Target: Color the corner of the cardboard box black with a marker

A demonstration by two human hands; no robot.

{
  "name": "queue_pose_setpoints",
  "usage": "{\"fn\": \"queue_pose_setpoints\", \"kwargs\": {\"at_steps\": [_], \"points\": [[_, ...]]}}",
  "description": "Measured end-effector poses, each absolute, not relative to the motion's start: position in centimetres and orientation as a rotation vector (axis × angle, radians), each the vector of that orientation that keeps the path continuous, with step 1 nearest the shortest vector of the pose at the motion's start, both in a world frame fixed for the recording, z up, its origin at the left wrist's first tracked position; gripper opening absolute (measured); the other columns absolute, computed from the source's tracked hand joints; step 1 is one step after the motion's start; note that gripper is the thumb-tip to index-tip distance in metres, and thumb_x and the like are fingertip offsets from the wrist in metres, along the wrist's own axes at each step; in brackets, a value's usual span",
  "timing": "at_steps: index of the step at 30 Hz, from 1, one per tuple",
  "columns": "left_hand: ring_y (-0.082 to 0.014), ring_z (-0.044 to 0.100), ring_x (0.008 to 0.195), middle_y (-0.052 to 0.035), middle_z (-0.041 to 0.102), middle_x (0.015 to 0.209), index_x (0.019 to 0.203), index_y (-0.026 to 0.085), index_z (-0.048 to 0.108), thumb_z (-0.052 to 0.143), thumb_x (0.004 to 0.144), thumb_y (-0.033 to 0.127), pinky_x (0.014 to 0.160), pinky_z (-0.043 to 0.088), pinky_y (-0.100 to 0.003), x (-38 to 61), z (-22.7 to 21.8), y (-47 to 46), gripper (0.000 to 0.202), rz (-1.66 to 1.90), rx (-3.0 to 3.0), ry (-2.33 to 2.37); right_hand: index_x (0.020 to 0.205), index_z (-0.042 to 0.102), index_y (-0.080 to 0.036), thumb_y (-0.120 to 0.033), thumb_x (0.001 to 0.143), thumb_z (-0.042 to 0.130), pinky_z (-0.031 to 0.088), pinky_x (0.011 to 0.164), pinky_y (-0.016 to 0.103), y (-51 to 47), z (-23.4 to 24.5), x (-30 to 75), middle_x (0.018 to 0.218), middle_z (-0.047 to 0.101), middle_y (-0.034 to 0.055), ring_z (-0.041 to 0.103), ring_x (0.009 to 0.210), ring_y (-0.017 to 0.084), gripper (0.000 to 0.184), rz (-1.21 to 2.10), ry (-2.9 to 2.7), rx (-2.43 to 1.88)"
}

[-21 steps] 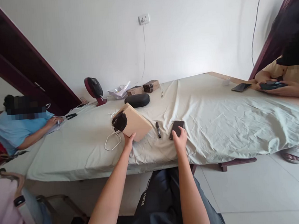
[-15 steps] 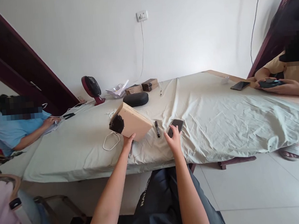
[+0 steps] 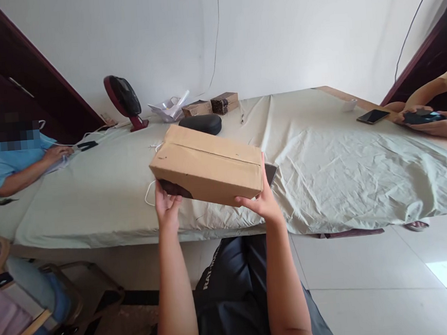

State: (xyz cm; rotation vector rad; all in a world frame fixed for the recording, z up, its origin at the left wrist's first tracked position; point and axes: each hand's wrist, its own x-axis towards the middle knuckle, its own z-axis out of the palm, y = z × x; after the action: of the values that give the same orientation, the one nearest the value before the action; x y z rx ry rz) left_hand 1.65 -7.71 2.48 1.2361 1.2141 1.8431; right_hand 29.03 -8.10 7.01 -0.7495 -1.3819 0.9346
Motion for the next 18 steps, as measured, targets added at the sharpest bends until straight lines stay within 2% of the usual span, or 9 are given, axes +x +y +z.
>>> {"fn": "queue_pose_setpoints", "kwargs": {"at_steps": [1, 3, 6, 10, 13, 16, 18], "points": [[-0.0328, 0.053, 0.15, -0.0114, 0.066, 0.146, 0.142, 0.031, 0.063, 0.09, 0.071, 0.067, 0.121, 0.049, -0.046, 0.5, 3.0, -8.4, 0.084, 1.913, 1.309, 1.238, 0.169, 0.033, -0.03, -0.049, 0.072, 0.097, 0.03, 0.134, 0.06, -8.2, 7.0, 29.6, 0.163, 0.054, 0.0135, 0.04, 0.161, 0.038, 0.118, 0.938, -1.395, -0.745], [-0.0302, 0.068, 0.13, -0.0115, 0.075, 0.127, 0.124, 0.023, 0.074, 0.087, 0.08, 0.055, 0.116, 0.053, -0.043, -1.2, 3.6, -9.8, 0.056, 1.895, 1.48, 1.345, 0.168, 0.035, -0.031, -0.047, 0.077, 0.094, 0.033, 0.133, 0.059, -8.3, 7.2, 30.0, 0.165, 0.053, 0.013, 0.043, 0.159, 0.037, 0.11, 0.972, -1.412, -0.718], [-0.0264, 0.074, 0.111, -0.0093, 0.079, 0.108, 0.101, 0.02, 0.08, 0.082, 0.087, 0.047, 0.107, 0.056, -0.039, -2.0, 3.4, -11.2, 0.03, 1.901, 1.639, 1.507, 0.169, 0.036, -0.032, -0.048, 0.086, 0.086, 0.036, 0.132, 0.058, -8.6, 7.7, 29.7, 0.165, 0.052, 0.012, 0.047, 0.157, 0.035, 0.098, 1.007, -1.411, -0.689], [-0.025, 0.075, 0.1, -0.0074, 0.079, 0.098, 0.09, 0.02, 0.08, 0.083, 0.086, 0.043, 0.1, 0.058, -0.038, -1.4, 3.2, -11.3, 0.024, 1.934, 1.656, 1.612, 0.169, 0.036, -0.035, -0.049, 0.086, 0.085, 0.039, 0.13, 0.057, -8.8, 8.4, 29.2, 0.167, 0.05, 0.01, 0.042, 0.16, 0.034, 0.097, 0.988, -1.444, -0.707], [-0.0249, 0.074, 0.098, -0.0073, 0.077, 0.097, 0.086, 0.02, 0.079, 0.083, 0.084, 0.043, 0.098, 0.059, -0.038, -1.2, 3.3, -10.9, 0.023, 1.943, 1.652, 1.634, 0.17, 0.036, -0.036, -0.048, 0.088, 0.083, 0.035, 0.133, 0.057, -8.9, 8.7, 29.3, 0.171, 0.046, 0.008, 0.039, 0.162, 0.034, 0.095, 0.95, -1.474, -0.719], [-0.025, 0.073, 0.099, -0.0071, 0.075, 0.098, 0.081, 0.021, 0.078, 0.089, 0.074, 0.043, 0.095, 0.06, -0.037, -1.2, 3.7, -10.9, 0.026, 2.001, 1.527, 1.605, 0.169, 0.038, -0.037, -0.044, 0.09, 0.082, 0.029, 0.136, 0.055, -8.8, 8.9, 29.6, 0.174, 0.042, 0.0051, 0.034, 0.165, 0.032, 0.09, 0.862, -1.514, -0.735], [-0.0237, 0.073, 0.096, -0.0059, 0.074, 0.095, 0.082, 0.02, 0.078, 0.09, 0.071, 0.044, 0.091, 0.061, -0.036, -1.2, 4.1, -11.2, 0.029, 1.971, 1.357, 1.512, 0.166, 0.044, -0.036, -0.04, 0.091, 0.08, 0.031, 0.135, 0.054, -8.6, 8.9, 29.8, 0.175, 0.042, 0.0042, 0.033, 0.165, 0.031, 0.083, 0.824, -1.521, -0.75]]}}
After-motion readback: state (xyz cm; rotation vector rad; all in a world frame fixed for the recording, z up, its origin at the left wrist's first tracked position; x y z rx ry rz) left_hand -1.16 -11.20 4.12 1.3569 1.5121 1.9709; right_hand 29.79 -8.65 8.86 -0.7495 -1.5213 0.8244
